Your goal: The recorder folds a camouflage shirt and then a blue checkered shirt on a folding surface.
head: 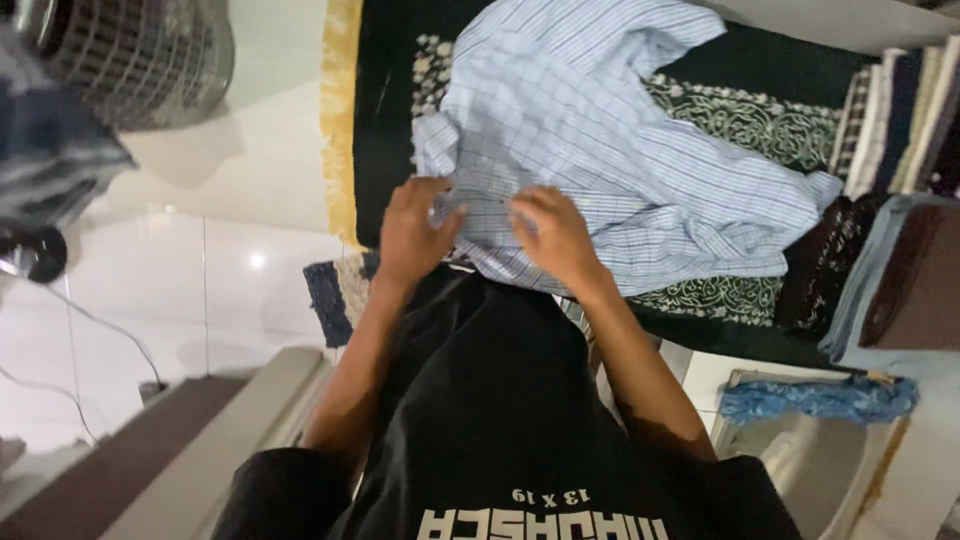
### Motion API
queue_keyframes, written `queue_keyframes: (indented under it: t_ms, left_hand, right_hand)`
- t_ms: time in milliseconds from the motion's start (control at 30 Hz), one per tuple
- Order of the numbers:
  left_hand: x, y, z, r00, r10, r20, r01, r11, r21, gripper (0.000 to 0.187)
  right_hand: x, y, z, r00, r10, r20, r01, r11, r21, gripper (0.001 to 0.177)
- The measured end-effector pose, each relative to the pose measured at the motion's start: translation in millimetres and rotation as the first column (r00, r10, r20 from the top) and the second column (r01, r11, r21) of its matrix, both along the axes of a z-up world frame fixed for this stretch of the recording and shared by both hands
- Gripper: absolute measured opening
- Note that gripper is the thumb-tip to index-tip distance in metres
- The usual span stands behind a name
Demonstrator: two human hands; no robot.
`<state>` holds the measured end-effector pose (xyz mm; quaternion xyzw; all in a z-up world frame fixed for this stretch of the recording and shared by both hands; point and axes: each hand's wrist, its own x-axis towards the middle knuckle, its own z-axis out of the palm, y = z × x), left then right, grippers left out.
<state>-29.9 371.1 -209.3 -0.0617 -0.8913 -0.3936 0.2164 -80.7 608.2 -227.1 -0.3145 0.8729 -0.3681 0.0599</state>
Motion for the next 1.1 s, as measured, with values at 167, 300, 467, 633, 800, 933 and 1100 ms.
queue_keyframes:
  t_ms: [167, 300, 467, 633, 800, 933, 1100]
  left_hand:
    - [-6.1, 17.2, -57.8, 0.973, 0.147, 0.180, -0.164, 0.983, 0.080, 0.037]
    - [-11.3, 18.6, -101.4, 0.961, 0.120, 0.248, -0.170, 0.967, 0.192, 0.033]
    - [-17.0, 23.0, -99.2, 0.961, 0.076, 0.265, -0.144, 0.958, 0.248, 0.038]
    - [-21.9, 29.2, -75.2, 0.955, 0.043, 0.293, -0.144, 0.932, 0.333, 0.046]
    - [-26.5, 29.3, -55.4, 0.893, -0.075, 0.443, -0.067, 0.953, 0.295, 0.027]
    - [-30.1, 29.3, -47.2, 0.853, -0.094, 0.513, -0.069, 0.955, 0.289, 0.023]
    - [-34.7, 29.3, -52.1, 0.915, -0.082, 0.395, -0.038, 0.957, 0.289, 0.030]
  right_hand:
    - [-32.4, -31.0, -21.2, 0.983, 0.053, -0.175, -0.049, 0.998, 0.028, 0.032]
    - [-41.2, -38.3, -39.3, 0.985, 0.038, -0.166, -0.019, 0.993, 0.114, 0.031]
    - [-54.2, -21.0, -77.8, 0.984, 0.015, -0.176, -0.017, 1.000, -0.009, 0.011]
    - [-66.2, -13.1, -69.2, 0.948, -0.034, 0.315, 0.082, 0.987, -0.140, 0.011]
    - [-68.7, -12.9, -33.9, 0.933, 0.109, 0.342, -0.030, 0.974, -0.226, 0.015]
    - [-67.3, -10.0, -29.1, 0.958, 0.186, 0.218, -0.127, 0.957, -0.261, 0.015]
    - [-66.1, -6.9, -29.6, 0.969, 0.190, 0.158, -0.153, 0.963, -0.220, 0.015]
